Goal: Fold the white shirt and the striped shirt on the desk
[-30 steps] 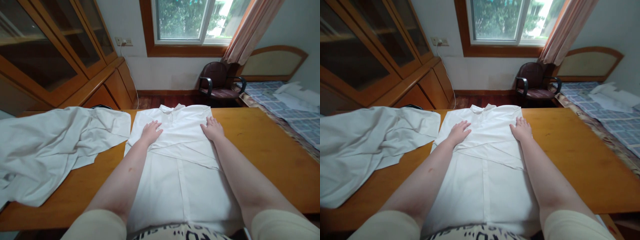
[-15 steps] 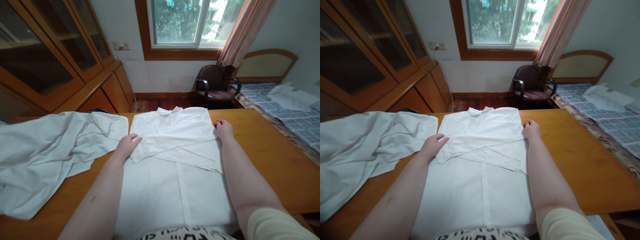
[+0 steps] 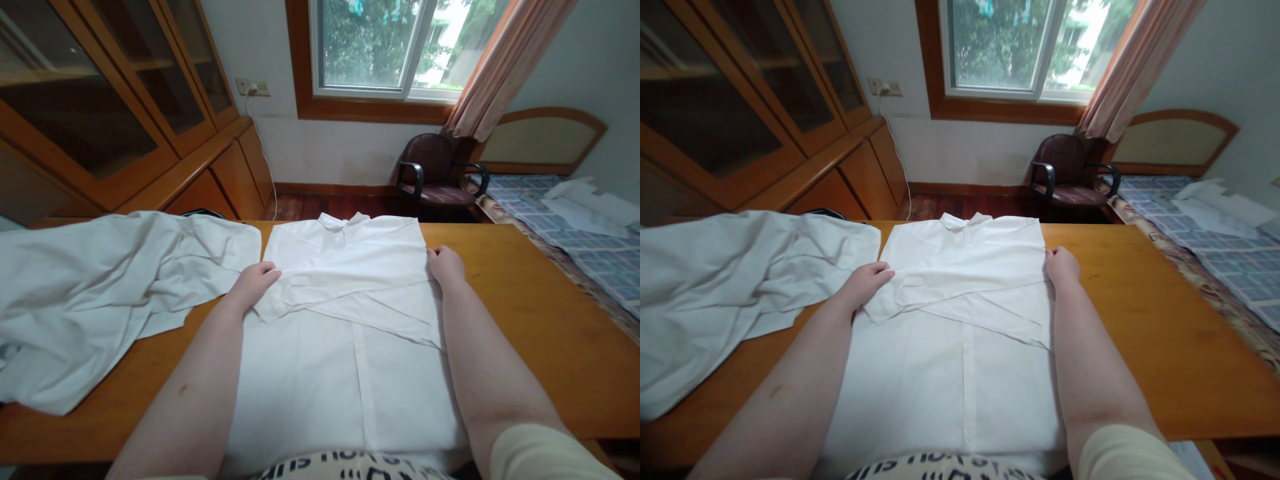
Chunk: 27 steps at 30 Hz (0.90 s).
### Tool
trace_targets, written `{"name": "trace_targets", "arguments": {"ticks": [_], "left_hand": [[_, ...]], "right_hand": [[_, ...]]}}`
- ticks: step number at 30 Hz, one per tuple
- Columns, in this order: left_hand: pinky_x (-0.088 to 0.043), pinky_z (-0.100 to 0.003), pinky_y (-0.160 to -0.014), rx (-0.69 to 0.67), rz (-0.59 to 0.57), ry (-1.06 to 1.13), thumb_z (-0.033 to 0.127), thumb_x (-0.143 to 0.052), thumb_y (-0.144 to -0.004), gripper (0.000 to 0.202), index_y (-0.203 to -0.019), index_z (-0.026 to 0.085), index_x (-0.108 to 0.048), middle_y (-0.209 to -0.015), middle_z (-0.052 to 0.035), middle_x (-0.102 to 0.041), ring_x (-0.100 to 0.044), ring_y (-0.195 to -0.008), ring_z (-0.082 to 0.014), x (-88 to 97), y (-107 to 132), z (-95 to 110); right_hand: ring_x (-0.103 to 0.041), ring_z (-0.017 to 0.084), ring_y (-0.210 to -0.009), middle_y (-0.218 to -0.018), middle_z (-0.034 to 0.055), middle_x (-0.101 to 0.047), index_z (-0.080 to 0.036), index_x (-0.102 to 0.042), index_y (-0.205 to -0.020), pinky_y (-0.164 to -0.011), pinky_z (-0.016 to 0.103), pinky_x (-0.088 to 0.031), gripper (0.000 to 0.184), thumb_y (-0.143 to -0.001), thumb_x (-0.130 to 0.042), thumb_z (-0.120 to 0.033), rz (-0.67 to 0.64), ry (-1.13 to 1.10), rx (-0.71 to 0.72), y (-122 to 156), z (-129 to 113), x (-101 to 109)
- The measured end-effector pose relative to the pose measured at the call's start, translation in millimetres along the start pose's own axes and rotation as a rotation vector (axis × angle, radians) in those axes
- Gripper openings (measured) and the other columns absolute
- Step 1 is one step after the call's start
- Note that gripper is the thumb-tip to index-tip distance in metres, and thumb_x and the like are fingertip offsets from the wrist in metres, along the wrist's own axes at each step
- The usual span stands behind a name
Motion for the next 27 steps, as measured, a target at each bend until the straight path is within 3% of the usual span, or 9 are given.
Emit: {"name": "trace_targets", "arguments": {"ticks": [4,7,10,12,15,19,23,25,27], "left_hand": [[-0.035,-0.025,-0.057,0.04,0.005,-0.113,0.045,-0.056,-0.072,0.029,-0.061,0.019,-0.055,-0.058,0.0031,-0.053,-0.05,-0.064,-0.0159,3.8,3.4,-1.8],[-0.04,-0.026,-0.059,0.136,-0.053,0.172,0.052,-0.059,-0.07,0.034,-0.071,0.018,-0.06,-0.064,0.0014,-0.059,-0.055,-0.065,-0.0171,5.2,10.1,-3.7],[-0.045,-0.029,-0.061,0.216,-0.204,0.473,0.054,-0.064,-0.065,0.039,-0.08,0.018,-0.061,-0.073,-0.0016,-0.064,-0.059,-0.068,-0.0191,1.7,17.9,-2.6],[-0.044,-0.028,-0.057,0.262,-0.305,0.394,0.051,-0.068,-0.061,0.037,-0.077,0.018,-0.062,-0.071,-0.0022,-0.064,-0.058,-0.064,-0.0188,-1.0,22.3,-3.8],[-0.036,-0.026,-0.05,0.266,-0.347,0.005,0.046,-0.069,-0.058,0.03,-0.067,0.018,-0.061,-0.062,-0.0001,-0.059,-0.052,-0.055,-0.0161,-1.1,24.6,-8.2],[-0.033,-0.026,-0.051,0.209,-0.283,-0.292,0.048,-0.062,-0.066,0.029,-0.063,0.019,-0.06,-0.064,-0.0011,-0.06,-0.052,-0.057,-0.0164,2.7,21.4,-6.9],[-0.035,-0.027,-0.056,0.167,-0.103,-0.395,0.047,-0.052,-0.077,0.029,-0.069,0.02,-0.06,-0.071,-0.0036,-0.064,-0.056,-0.065,-0.019,8.3,19.7,5.4],[-0.037,-0.029,-0.062,0.046,0.021,-0.431,0.042,-0.049,-0.08,0.025,-0.077,0.021,-0.062,-0.08,-0.0051,-0.066,-0.058,-0.073,-0.0211,7.3,23.6,21.3],[-0.039,-0.031,-0.07,-0.147,0.063,-0.431,0.038,-0.048,-0.082,0.022,-0.083,0.021,-0.062,-0.089,-0.007,-0.066,-0.058,-0.084,-0.0232,-1.2,32.9,42.5]], "right_hand": [[-0.061,0.026,-0.087,-0.096,0.0152,-0.068,-0.015,-0.067,-0.098,-0.068,0.032,-0.041,0.04,-0.091,-0.037,-0.04,-0.016,-0.001,0.033,0.5,-2.6,1.1],[-0.061,0.026,-0.082,-0.088,0.0132,-0.069,-0.017,-0.069,-0.089,-0.065,0.031,-0.04,0.047,-0.087,-0.04,-0.054,-0.07,-0.015,0.06,-0.8,-1.5,-0.5],[-0.06,0.025,-0.078,-0.083,0.0112,-0.068,-0.018,-0.07,-0.085,-0.064,0.03,-0.039,0.044,-0.084,-0.046,-0.055,-0.058,-0.031,0.057,-2.0,1.2,-1.4],[-0.06,0.024,-0.079,-0.084,0.0107,-0.069,-0.019,-0.07,-0.087,-0.064,0.03,-0.039,0.041,-0.086,-0.045,-0.051,-0.038,-0.056,0.049,-1.8,2.4,-1.7],[-0.06,0.024,-0.083,-0.092,0.0095,-0.069,-0.02,-0.07,-0.094,-0.065,0.03,-0.039,0.034,-0.085,-0.046,-0.043,-0.031,-0.082,0.038,-0.9,2.7,-2.3],[-0.059,0.024,-0.087,-0.099,0.0094,-0.069,-0.021,-0.069,-0.101,-0.067,0.029,-0.039,0.033,-0.084,-0.046,-0.036,-0.025,-0.086,0.022,-1.0,1.7,-1.7],[-0.059,0.024,-0.08,-0.088,0.0112,-0.068,-0.019,-0.07,-0.094,-0.065,0.03,-0.039,0.047,-0.086,-0.04,-0.054,-0.045,-0.054,0.015,-1.3,0.1,-0.3],[-0.059,0.024,-0.077,-0.084,0.0106,-0.068,-0.019,-0.069,-0.089,-0.063,0.031,-0.039,0.051,-0.083,-0.042,-0.061,-0.072,-0.034,0.022,-0.8,-0.6,0.0],[-0.058,0.024,-0.077,-0.081,0.0102,-0.067,-0.02,-0.069,-0.085,-0.063,0.031,-0.039,0.051,-0.081,-0.044,-0.063,-0.082,-0.02,0.033,-0.3,-0.7,0.5]]}}
Point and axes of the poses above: each hand's wrist, its own y-axis away from the middle knuckle, its own x-axis out of the back of the hand, z = x × y, the point moved 4 cm from there along -y, towards the middle knuckle
